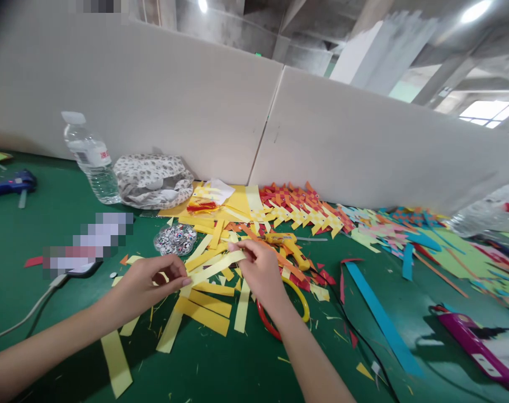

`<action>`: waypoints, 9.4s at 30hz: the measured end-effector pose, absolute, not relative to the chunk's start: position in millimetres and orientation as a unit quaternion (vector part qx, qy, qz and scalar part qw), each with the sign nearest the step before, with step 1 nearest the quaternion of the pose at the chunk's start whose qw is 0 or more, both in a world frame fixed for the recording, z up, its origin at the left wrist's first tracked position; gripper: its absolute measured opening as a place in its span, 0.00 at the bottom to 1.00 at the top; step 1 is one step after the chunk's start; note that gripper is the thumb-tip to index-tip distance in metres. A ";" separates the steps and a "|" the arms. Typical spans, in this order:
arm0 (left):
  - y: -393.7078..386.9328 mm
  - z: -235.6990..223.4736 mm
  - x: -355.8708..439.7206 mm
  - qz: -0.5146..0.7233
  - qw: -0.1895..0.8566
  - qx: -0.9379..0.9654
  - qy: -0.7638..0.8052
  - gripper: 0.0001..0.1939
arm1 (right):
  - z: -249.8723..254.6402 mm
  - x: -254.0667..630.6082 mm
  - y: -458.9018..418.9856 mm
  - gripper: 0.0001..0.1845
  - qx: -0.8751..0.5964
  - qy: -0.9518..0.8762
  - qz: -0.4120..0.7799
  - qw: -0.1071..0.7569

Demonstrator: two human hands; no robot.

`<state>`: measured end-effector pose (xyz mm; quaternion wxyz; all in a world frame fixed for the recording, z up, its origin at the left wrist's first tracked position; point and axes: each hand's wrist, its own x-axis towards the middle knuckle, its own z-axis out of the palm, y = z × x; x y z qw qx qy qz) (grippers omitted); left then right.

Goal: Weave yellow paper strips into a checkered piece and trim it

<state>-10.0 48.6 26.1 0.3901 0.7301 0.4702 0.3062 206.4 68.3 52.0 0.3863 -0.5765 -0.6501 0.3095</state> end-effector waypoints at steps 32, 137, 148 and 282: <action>30.7 5.2 -4.1 0.171 0.346 0.803 0.454 0.10 | 52.8 228.7 55.1 0.03 -0.492 -0.797 0.234 0.259; 43.4 2.3 -17.0 0.260 0.466 0.690 0.489 0.19 | 28.3 188.0 31.1 0.22 -0.373 -0.864 0.287 0.179; 46.5 5.9 -14.8 0.216 0.438 0.696 0.525 0.07 | 20.3 213.6 60.7 0.14 -0.645 -0.727 -0.049 0.231; 40.2 6.0 -12.5 0.207 0.356 0.783 0.467 0.08 | 33.3 203.6 41.8 0.15 -0.557 -0.822 0.120 0.016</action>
